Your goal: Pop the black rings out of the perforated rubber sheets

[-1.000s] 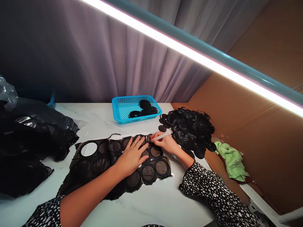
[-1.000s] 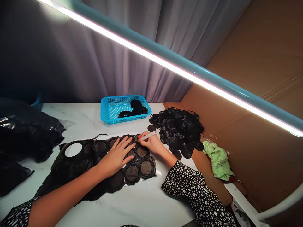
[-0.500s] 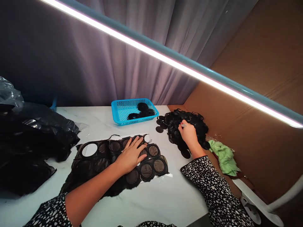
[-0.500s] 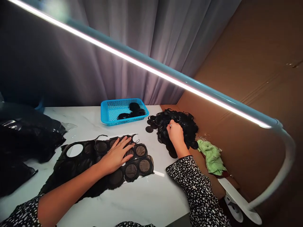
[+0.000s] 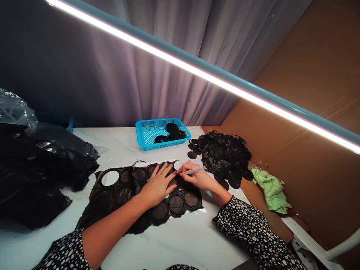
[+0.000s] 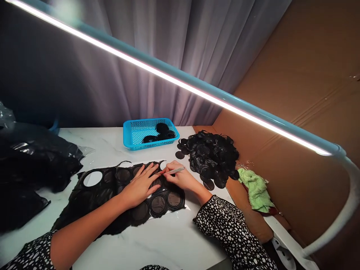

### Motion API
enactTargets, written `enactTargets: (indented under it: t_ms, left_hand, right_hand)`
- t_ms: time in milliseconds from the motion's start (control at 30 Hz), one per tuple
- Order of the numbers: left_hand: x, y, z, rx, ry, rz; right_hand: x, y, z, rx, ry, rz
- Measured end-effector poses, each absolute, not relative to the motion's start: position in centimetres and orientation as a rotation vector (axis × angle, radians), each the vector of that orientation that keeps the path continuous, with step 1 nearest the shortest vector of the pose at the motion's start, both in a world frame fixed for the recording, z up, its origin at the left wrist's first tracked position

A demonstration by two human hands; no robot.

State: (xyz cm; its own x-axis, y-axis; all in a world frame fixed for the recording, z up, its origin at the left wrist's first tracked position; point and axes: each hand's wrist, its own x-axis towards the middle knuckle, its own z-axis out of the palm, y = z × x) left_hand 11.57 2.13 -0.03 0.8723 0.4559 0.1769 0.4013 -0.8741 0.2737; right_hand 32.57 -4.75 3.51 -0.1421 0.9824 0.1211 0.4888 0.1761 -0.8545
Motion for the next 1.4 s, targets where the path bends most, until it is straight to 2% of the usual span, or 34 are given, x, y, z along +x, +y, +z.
enactTargets:
  t_ms: [233,333,400,533,667,1133,1267,1333,1400]
  left_hand:
    - [11.5,2.5,0.3,2.731,0.619,0.354]
    - [11.8,2.6,1.6,2.440,0.624,0.508]
    - [12.2,2.5,3.1,2.023,0.644,0.583]
    - [12.6,1.8,6.0,1.118,0.531,0.298]
    - [12.7,1.4,7.0,0.802,0.404,0.151]
    - [12.8,1.6,7.4,1.031,0.288,0.137]
    - [12.4,2.0,5.6,1.736,0.421,0.544]
    - [11.8,2.3,4.9,2.133,0.386,0.800]
    - [11.0,2.3,4.3,2.369,0.313,0.912]
  right_hand:
    - [35.5,-2.3,2.7,-1.246,-0.496,0.991]
    - [35.3,-3.4,3.8,-1.167,-0.526,1.168]
    - [34.2,-4.5,4.7,-1.098,-0.683,1.328]
    - [31.7,-6.0,6.0,-0.983,-0.829,1.568]
    - [31.4,-6.1,6.3,-0.961,-0.728,1.606]
    - [32.9,-6.2,6.5,-0.964,-0.693,1.572]
    - [33.5,-6.2,6.5,-1.082,-0.773,1.336]
    - [33.9,-6.4,6.2,-1.144,-0.798,1.233]
    - [34.1,-6.8,5.6,-1.219,-0.872,1.191]
